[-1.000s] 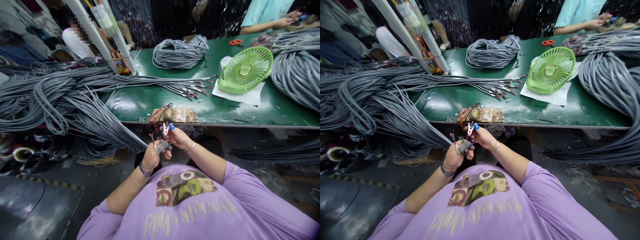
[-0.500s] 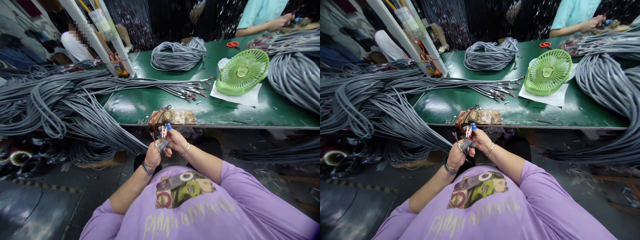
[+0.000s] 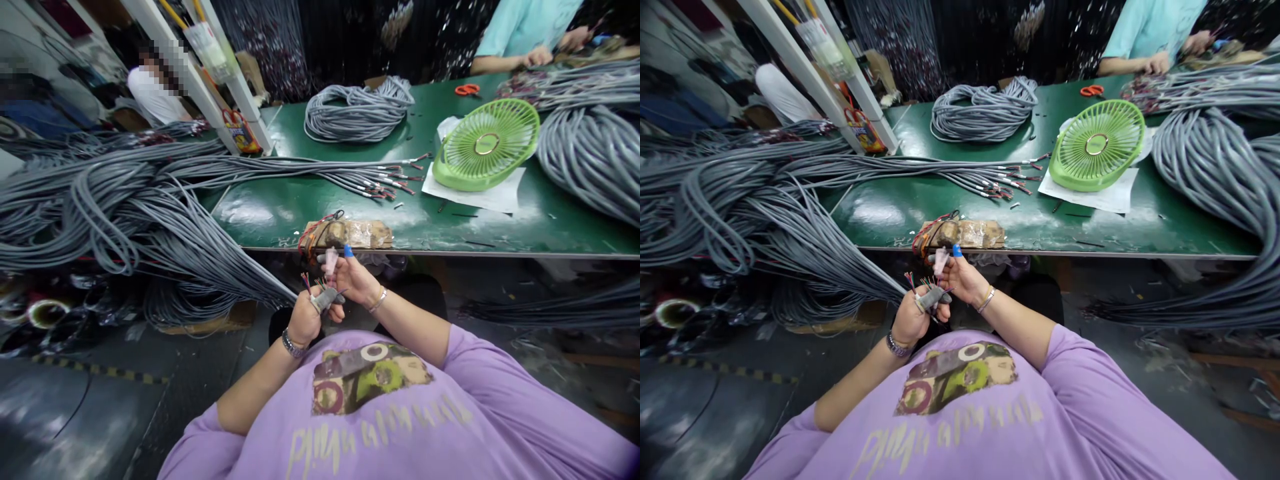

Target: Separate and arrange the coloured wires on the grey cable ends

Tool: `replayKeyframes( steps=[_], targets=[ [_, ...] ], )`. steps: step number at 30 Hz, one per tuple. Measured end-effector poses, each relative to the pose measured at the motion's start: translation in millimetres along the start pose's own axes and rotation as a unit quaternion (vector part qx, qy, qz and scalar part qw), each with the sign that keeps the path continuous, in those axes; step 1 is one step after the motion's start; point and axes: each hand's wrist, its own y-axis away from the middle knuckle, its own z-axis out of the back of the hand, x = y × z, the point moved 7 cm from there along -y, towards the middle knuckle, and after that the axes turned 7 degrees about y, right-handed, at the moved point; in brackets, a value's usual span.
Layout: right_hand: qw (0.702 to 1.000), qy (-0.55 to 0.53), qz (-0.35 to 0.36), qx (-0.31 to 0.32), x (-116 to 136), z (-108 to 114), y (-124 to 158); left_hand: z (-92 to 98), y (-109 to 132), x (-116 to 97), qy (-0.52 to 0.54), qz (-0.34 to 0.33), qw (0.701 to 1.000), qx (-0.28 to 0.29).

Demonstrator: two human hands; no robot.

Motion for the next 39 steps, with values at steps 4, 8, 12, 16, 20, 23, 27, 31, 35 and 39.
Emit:
replayKeyframes(
  steps=[4,8,12,16,20,23,27,31,35,39],
  targets=[
    [1.0,0.004,-0.013,0.008,0,2,1,0.1,4,-2,0.001,0.0,1.0,-0.005],
    [0.999,0.037,0.019,-0.017,3,5,1,2.1,0,-3,0.003,-0.004,1.0,-0.006],
    [0.994,0.075,0.079,-0.031,8,3,2,5.9,-5,-3,0.008,-0.012,1.0,-0.015],
    [0.99,0.095,0.09,-0.042,7,1,0,4.8,-7,-3,0.012,-0.013,1.0,-0.018],
    [0.967,0.135,0.176,-0.124,18,11,3,3.8,-5,-5,0.016,-0.019,0.999,-0.038],
    [0.963,0.139,0.183,-0.142,18,15,2,3.0,-3,-5,0.006,-0.02,0.999,-0.045],
    [0.995,0.068,0.059,-0.051,2,4,-6,2.2,-3,-3,-0.004,-0.031,0.998,-0.049],
    [0.999,0.001,0.007,-0.046,-4,0,-8,2.0,-5,-1,-0.001,-0.031,0.998,-0.054],
    [0.997,-0.03,0.004,-0.065,-5,0,-9,2.5,-6,0,0.002,-0.021,0.998,-0.062],
    [0.997,-0.036,0.007,-0.069,-6,-1,-10,2.9,-5,1,0.007,-0.013,0.998,-0.062]
  ],
)
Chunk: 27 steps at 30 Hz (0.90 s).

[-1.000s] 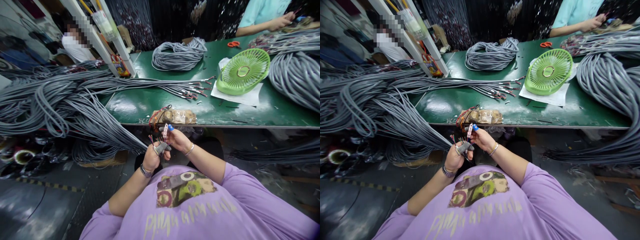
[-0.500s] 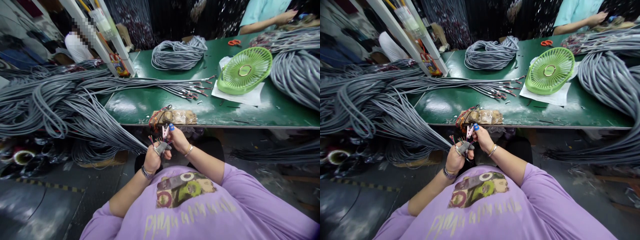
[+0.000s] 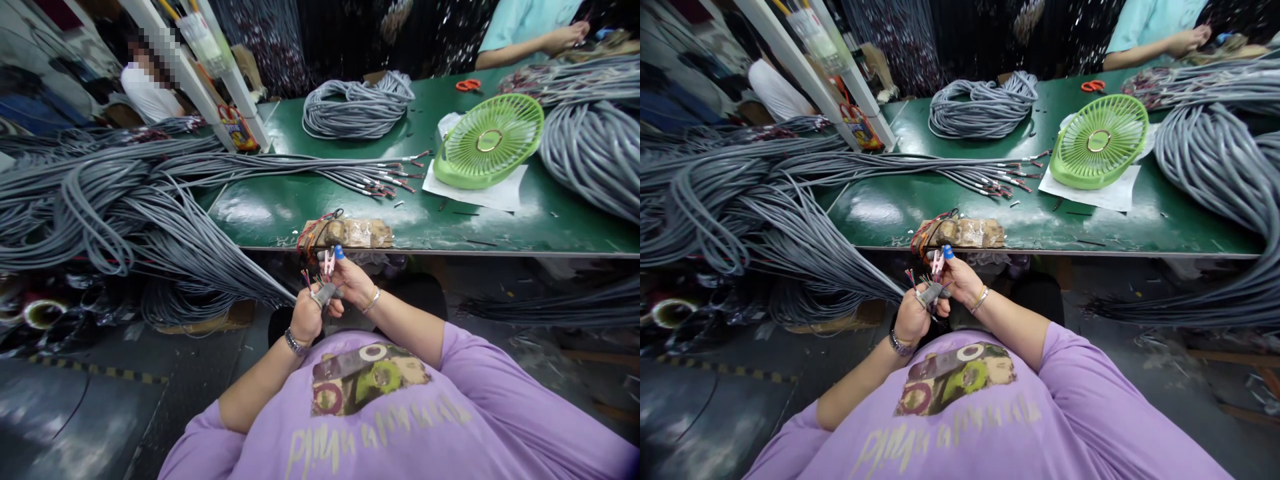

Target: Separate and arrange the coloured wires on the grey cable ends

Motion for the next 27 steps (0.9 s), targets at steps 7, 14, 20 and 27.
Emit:
replayKeyframes(
  steps=[7,14,20,27],
  targets=[
    [0.998,-0.027,-0.013,0.051,-1,-2,3,2.6,6,5,-0.009,-0.002,1.0,0.026],
    [0.997,0.019,-0.002,0.07,5,-3,8,2.7,9,-3,-0.002,-0.02,0.998,0.054],
    [0.991,0.091,0.095,0.039,11,6,3,0.2,-2,-11,0.038,-0.038,0.995,0.079],
    [0.997,0.036,0.011,0.064,4,0,1,-0.9,-13,-4,0.046,-0.003,0.994,0.1]
  ],
)
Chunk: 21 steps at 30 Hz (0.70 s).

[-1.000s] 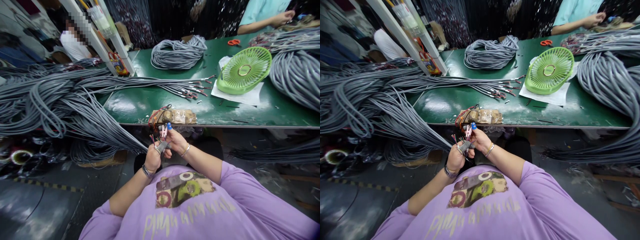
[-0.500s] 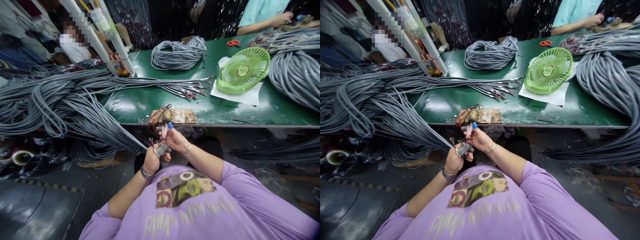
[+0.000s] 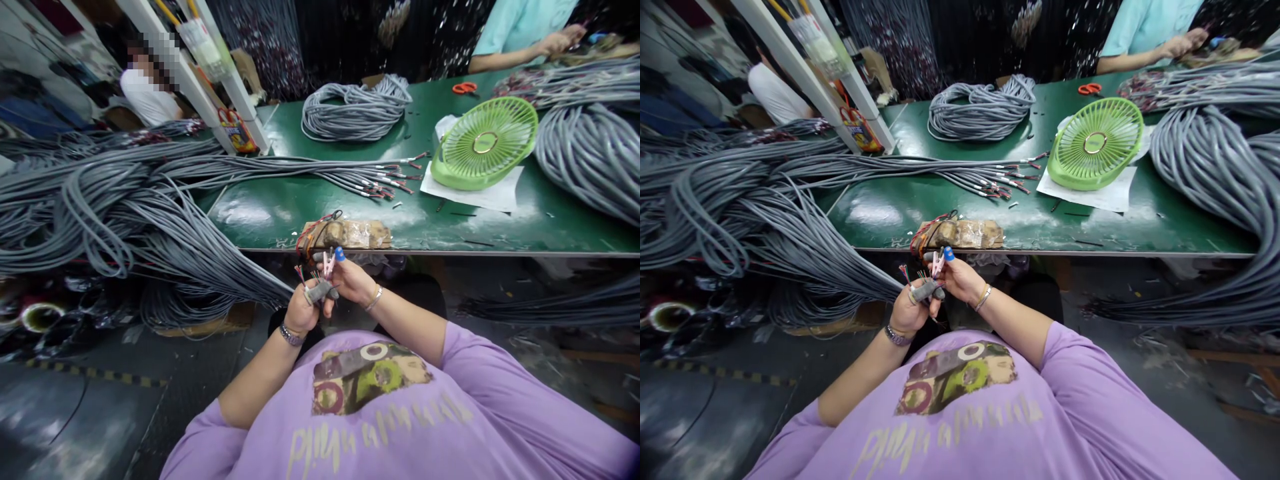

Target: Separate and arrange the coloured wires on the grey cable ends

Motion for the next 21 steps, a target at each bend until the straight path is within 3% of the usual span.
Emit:
replayKeyframes(
  steps=[11,21],
  targets=[
    [0.998,-0.041,0.01,-0.05,1,0,-3,2.9,-3,7,-0.009,0.019,1.0,0.013],
    [0.998,-0.041,-0.022,0.029,-4,-2,6,2.3,14,8,-0.039,0.001,0.999,0.007]
  ],
)
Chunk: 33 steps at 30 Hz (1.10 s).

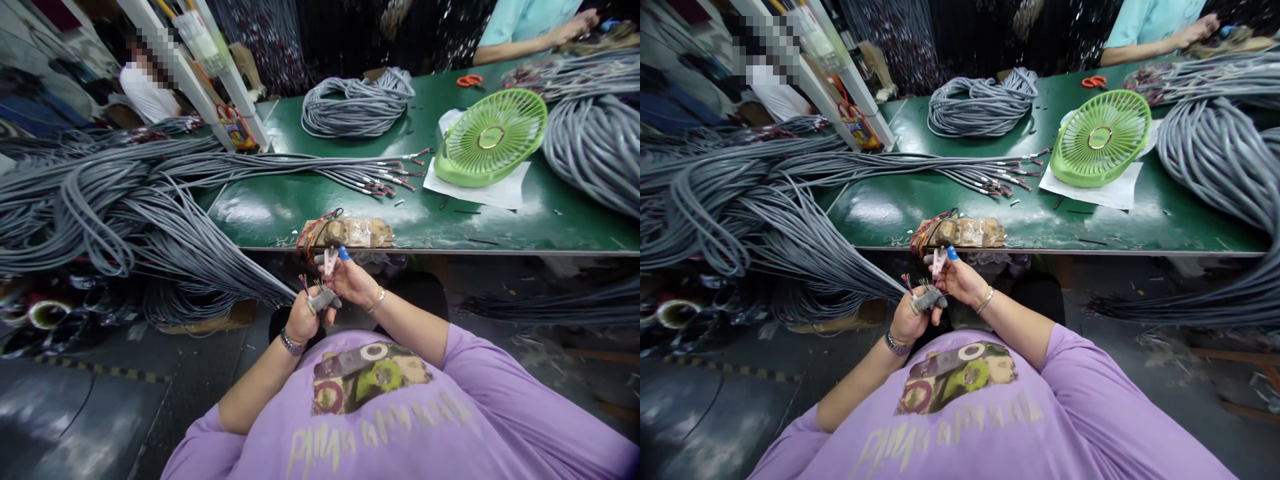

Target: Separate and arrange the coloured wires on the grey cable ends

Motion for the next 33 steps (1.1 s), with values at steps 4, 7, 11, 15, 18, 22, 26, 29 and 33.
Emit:
replayKeyframes(
  steps=[4,7,11,15,18,22,26,29,33],
  targets=[
    [0.999,0.023,0.032,-0.008,3.4,3.1,2.6,-1.1,7.4,-3.9,-0.003,-0.022,0.999,-0.044],
    [0.999,0.028,0.045,-0.013,4.7,4.2,2.6,-3.1,7.3,-7.0,-0.007,-0.034,0.997,-0.071],
    [0.999,0.016,0.024,-0.038,4.2,4.2,0.9,-3.3,4.1,-7.2,0.004,-0.042,0.995,-0.091],
    [0.998,0.014,0.024,-0.05,6.6,0.6,0.0,-1.5,2.4,-5.8,0.002,-0.042,0.993,-0.107],
    [0.998,0.014,0.024,-0.054,6.8,-1.0,-0.6,-1.6,1.4,-4.6,-0.001,-0.037,0.993,-0.111],
    [0.997,0.011,0.028,-0.071,7.2,-0.3,-1.7,-1.6,0.3,-5.0,-0.007,-0.041,0.992,-0.118],
    [0.997,0.014,0.024,-0.075,6.9,-0.5,-1.9,-3.0,-0.8,-4.7,-0.011,-0.036,0.993,-0.111],
    [0.998,0.018,0.013,-0.061,4.7,-1.3,-1.5,-3.2,-1.6,-4.5,-0.012,-0.035,0.993,-0.109],
    [0.998,0.011,0.014,-0.058,4.2,0.5,-0.3,-0.4,-0.9,-2.2,-0.006,-0.033,0.993,-0.115]
  ],
)
